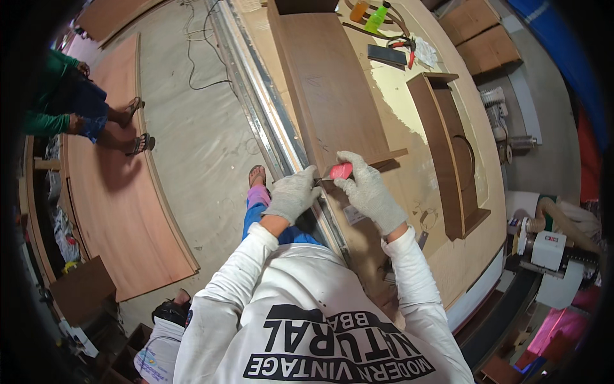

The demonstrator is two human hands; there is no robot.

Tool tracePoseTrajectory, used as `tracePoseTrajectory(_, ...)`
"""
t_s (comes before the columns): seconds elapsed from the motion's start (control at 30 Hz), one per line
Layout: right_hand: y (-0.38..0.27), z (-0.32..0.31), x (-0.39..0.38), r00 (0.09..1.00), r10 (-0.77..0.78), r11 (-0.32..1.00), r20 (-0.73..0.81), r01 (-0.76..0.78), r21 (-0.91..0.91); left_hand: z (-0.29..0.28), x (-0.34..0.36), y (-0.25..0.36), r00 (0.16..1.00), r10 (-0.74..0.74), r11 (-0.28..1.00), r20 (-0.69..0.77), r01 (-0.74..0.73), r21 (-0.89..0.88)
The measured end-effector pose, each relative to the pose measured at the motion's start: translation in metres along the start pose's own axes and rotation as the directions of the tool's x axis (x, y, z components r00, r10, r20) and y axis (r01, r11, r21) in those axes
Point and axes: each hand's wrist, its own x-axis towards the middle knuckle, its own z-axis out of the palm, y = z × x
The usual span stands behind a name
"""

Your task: The person assembles wooden components by applying glue to the edges and using a hammer to tap the pieces into place. They then use a red marking tool to label or mark the wood, and use a square ruler to check the alignment of the assembled parts.

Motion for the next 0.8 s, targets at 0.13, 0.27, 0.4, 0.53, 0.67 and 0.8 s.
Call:
tracePoseTrajectory(0.13,0.003,-0.004,0.006,0.998,-0.057,0.998,0.006,0.057,-0.020,0.042,-0.017,-0.060,0.996,-0.083,0.996,0.019,0.083,0.016)
tracePoseTrajectory(0.27,0.000,-0.007,0.008,0.997,-0.079,0.996,0.026,0.080,-0.028,0.051,-0.024,-0.039,0.977,-0.160,0.975,-0.140,0.135,-0.176)
tracePoseTrajectory(0.4,0.002,-0.004,0.006,0.999,-0.034,0.999,0.029,0.033,0.021,0.069,-0.013,-0.019,0.966,-0.198,0.942,-0.169,0.140,-0.305)
tracePoseTrajectory(0.53,0.002,-0.002,0.006,0.998,-0.055,0.999,0.016,0.055,-0.002,0.069,-0.009,-0.012,0.951,-0.250,0.893,-0.183,0.153,-0.423)
tracePoseTrajectory(0.67,-0.004,0.000,0.005,0.999,-0.038,0.999,0.019,0.038,-0.020,0.066,-0.001,-0.014,0.955,-0.216,0.890,-0.204,0.107,-0.444)
tracePoseTrajectory(0.8,-0.007,-0.001,0.006,1.000,-0.009,1.000,0.024,0.009,-0.013,0.070,0.002,-0.015,0.963,-0.200,0.873,-0.182,0.091,-0.479)
